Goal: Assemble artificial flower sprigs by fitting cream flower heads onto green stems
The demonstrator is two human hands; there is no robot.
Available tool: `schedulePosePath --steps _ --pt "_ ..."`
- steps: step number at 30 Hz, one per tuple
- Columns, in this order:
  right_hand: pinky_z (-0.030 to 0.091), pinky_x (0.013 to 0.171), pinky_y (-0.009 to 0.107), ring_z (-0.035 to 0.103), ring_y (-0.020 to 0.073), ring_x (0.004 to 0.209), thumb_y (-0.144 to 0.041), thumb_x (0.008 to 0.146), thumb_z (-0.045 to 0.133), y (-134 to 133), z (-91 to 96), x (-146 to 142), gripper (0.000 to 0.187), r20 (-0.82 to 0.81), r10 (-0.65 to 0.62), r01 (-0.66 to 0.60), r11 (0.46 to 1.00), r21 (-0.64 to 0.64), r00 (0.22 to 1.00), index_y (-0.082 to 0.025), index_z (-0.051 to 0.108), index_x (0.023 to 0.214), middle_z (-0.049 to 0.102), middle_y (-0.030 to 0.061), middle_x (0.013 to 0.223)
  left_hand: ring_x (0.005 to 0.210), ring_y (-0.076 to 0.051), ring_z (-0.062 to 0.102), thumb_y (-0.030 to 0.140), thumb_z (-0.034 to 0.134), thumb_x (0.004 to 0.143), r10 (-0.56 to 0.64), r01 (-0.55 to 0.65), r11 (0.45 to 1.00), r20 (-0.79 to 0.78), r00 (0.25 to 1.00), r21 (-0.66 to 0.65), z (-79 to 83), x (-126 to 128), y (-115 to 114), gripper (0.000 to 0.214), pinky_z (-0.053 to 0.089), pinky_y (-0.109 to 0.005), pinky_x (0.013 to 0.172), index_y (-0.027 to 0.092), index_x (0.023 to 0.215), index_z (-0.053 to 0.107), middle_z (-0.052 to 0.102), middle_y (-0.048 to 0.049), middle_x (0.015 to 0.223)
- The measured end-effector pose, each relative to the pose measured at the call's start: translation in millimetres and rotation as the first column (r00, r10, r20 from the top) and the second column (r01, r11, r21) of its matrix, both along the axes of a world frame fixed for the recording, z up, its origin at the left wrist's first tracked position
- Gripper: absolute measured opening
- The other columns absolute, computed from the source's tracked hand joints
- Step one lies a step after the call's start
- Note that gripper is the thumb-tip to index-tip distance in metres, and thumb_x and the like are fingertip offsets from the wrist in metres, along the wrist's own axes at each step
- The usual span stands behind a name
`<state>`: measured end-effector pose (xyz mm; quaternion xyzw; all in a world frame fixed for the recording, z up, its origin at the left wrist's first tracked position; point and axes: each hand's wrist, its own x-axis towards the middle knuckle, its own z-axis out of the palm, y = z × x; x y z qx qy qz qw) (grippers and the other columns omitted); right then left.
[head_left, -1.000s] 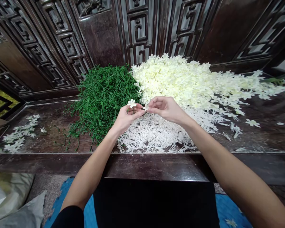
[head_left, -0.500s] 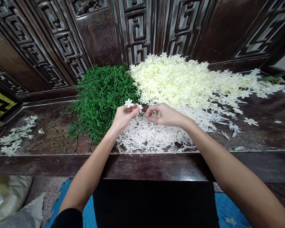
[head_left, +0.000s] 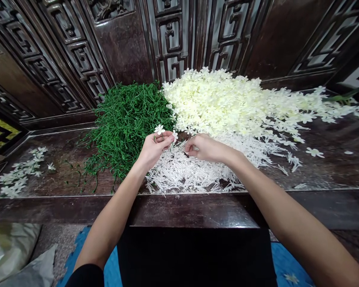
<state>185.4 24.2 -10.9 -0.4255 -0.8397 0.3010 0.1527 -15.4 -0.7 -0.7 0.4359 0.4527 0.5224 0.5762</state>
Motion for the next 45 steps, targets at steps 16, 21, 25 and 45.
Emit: schedulePosePath --steps 16,21,25,45 --pt "0.059 0.073 0.041 0.066 0.0189 0.075 -0.018 0.08 0.061 -13 19.2 -12 0.012 -0.463 -0.019 0.129 0.97 0.207 0.886 -0.017 0.067 0.091 0.07 0.0065 0.085 0.059 -0.006 0.053 0.02 0.086 0.062 -0.041 0.041 0.999 -0.021 0.999 -0.008 -3.1 1 0 0.027 0.039 -0.02 0.058 0.01 0.082 0.071 0.062 0.0011 0.064" --pt "0.057 0.065 0.036 0.065 0.0166 0.069 -0.015 0.08 0.059 -14 16.0 -15 0.01 -0.432 0.03 0.105 0.952 0.286 0.901 -0.017 0.067 0.085 0.071 0.0057 0.08 0.065 -0.008 0.055 0.023 0.086 0.062 -0.068 0.073 0.996 -0.105 0.992 0.043 -4.4 4 -2 0.029 0.043 -0.023 0.063 0.01 0.084 0.072 0.066 -0.0014 0.071" --pt "0.056 0.062 0.034 0.064 0.0156 0.066 -0.016 0.08 0.06 -14 16.2 -15 0.005 -0.483 0.048 0.117 0.945 0.307 0.874 -0.017 0.065 0.079 0.07 0.004 0.075 0.064 -0.007 0.055 0.023 0.085 0.065 -0.071 0.077 0.995 -0.104 0.992 0.055 -8.0 3 -1 0.028 0.043 -0.023 0.062 0.01 0.085 0.072 0.066 -0.002 0.072" --pt "0.06 0.066 0.036 0.072 0.0186 0.072 -0.015 0.081 0.059 -18 14.8 -22 0.02 -0.565 0.117 0.238 0.824 0.514 0.817 -0.022 0.053 0.064 0.069 0.0001 0.066 0.059 -0.006 0.056 0.023 0.09 0.061 -0.164 0.168 0.986 0.158 0.974 -0.01 -3.5 1 0 0.029 0.042 -0.019 0.056 0.01 0.079 0.071 0.067 -0.0024 0.069"
